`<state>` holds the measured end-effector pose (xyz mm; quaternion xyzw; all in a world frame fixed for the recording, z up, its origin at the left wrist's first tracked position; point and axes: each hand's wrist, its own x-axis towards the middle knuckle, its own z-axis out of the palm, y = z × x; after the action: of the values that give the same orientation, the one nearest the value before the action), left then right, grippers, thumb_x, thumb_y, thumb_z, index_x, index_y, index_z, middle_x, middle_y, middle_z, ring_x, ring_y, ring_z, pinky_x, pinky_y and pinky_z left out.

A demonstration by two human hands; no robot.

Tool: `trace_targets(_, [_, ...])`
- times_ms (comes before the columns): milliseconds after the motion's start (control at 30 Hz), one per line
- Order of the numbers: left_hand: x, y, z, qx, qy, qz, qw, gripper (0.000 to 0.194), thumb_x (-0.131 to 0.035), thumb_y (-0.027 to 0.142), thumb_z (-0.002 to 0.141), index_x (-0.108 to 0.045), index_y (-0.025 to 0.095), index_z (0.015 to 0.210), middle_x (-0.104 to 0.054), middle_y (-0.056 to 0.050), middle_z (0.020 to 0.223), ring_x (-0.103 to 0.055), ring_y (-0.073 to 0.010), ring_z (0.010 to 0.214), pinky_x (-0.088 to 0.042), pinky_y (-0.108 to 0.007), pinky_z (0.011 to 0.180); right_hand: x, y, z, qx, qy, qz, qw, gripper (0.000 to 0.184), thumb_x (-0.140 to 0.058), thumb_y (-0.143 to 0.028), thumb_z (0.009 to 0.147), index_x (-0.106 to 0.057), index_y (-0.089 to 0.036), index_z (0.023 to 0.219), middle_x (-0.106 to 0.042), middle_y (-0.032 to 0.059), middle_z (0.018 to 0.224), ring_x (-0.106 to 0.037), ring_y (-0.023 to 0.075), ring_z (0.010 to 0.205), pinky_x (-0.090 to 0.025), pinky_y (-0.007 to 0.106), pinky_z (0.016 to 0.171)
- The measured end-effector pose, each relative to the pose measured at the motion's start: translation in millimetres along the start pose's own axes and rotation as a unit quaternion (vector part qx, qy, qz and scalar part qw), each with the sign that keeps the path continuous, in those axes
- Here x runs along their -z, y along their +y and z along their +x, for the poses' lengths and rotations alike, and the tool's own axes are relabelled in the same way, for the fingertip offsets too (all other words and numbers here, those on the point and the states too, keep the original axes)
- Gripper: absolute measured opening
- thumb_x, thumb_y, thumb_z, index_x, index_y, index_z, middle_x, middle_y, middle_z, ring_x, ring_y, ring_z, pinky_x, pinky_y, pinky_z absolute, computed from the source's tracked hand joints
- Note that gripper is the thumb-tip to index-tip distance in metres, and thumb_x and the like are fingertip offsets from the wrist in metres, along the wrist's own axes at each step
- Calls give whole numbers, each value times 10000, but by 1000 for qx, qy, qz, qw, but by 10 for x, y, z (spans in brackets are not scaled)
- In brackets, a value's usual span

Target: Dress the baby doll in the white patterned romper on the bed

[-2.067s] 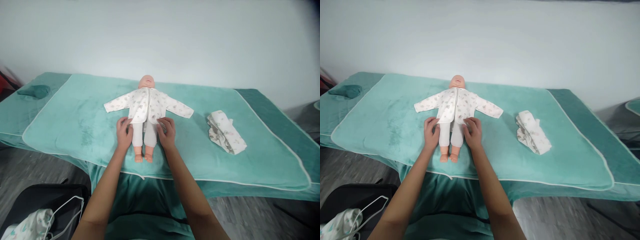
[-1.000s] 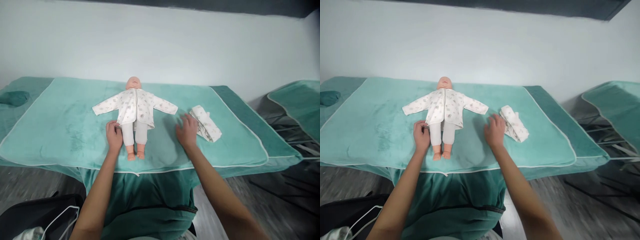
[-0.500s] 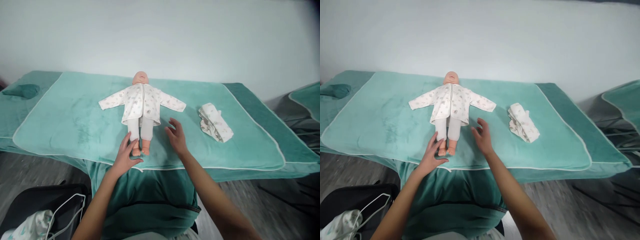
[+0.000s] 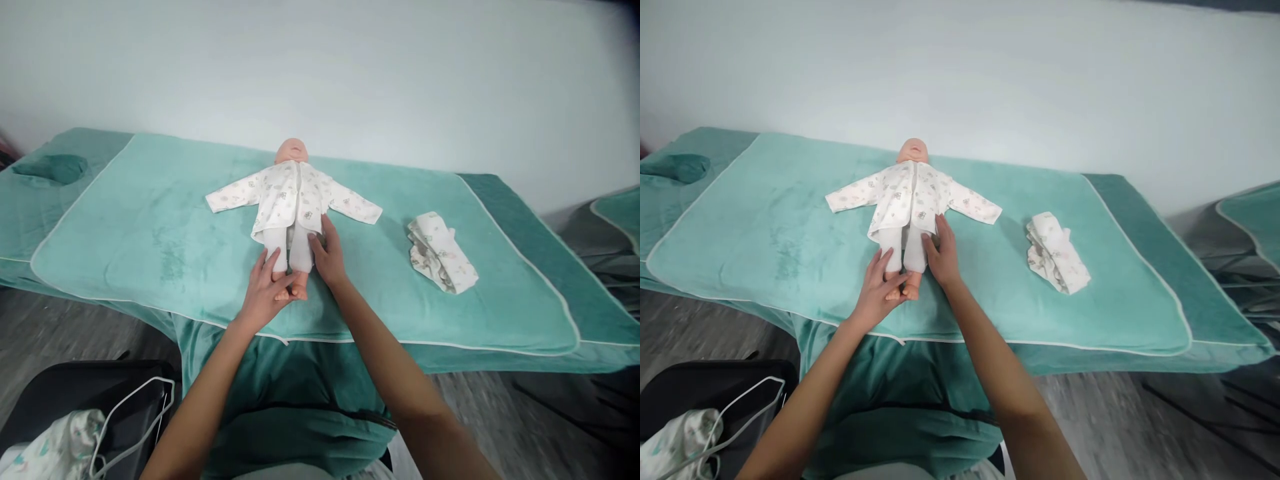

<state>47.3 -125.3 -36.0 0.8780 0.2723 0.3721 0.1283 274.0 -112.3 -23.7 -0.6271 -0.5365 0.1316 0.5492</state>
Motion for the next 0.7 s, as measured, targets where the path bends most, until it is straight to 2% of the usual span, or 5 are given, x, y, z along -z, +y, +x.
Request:
trace_targets(267, [-81,-186,361,4,-11,2,1000,500,-781,388,840,-687,324,1328,-274,-109,1689,-166,-428,1590,-340,-678,1207,-124,135,376,5,7,2,1000,590,-524,-523,994,-474,-260,1520,-479,106,1600,-430,259,1490,-307,556,1260])
trace_targets(367, [-91,-246,431,2,-10,4,1000,502,-769,373,853,-671,304,1341,-279,-122,1688,-148,-412,1600,-335,-663,1219,-146,196,431,-8,20,-4,1000,537,-520,-468,995,-504,-241,1482,-539,124,1538,-501,262,1417,-380,548,1205])
trace_targets(500, [-81,-217,383,15,-22,1,1000,510,-742,356,880,-634,267,1370,-309,-139,1680,-157,-383,1607,-335,-635,1235,-143,230,427,-3,61,-31,998,395,-513,-301,954,-599,-224,1332,-654,126,1284,-609,233,1174,-521,468,1024])
trace_targets(567, [-58,-178,332,30,-23,-18,999,528,-755,377,869,-629,266,1369,-342,-138,1669,-175,-378,1606,-336,-634,1237,-128,227,417,2,84,-45,995,333,-496,-233,919,-641,-221,1218,-660,101,1130,-615,211,1033,-551,414,915])
trace_targets(700, [76,-239,312,87,16,-121,989,436,-665,438,935,-639,269,1336,-439,-147,1609,-393,-327,1524,-407,-570,1207,-112,243,386,-16,134,-52,990,257,-487,-198,865,-650,-209,1063,-635,65,989,-597,189,909,-542,365,826])
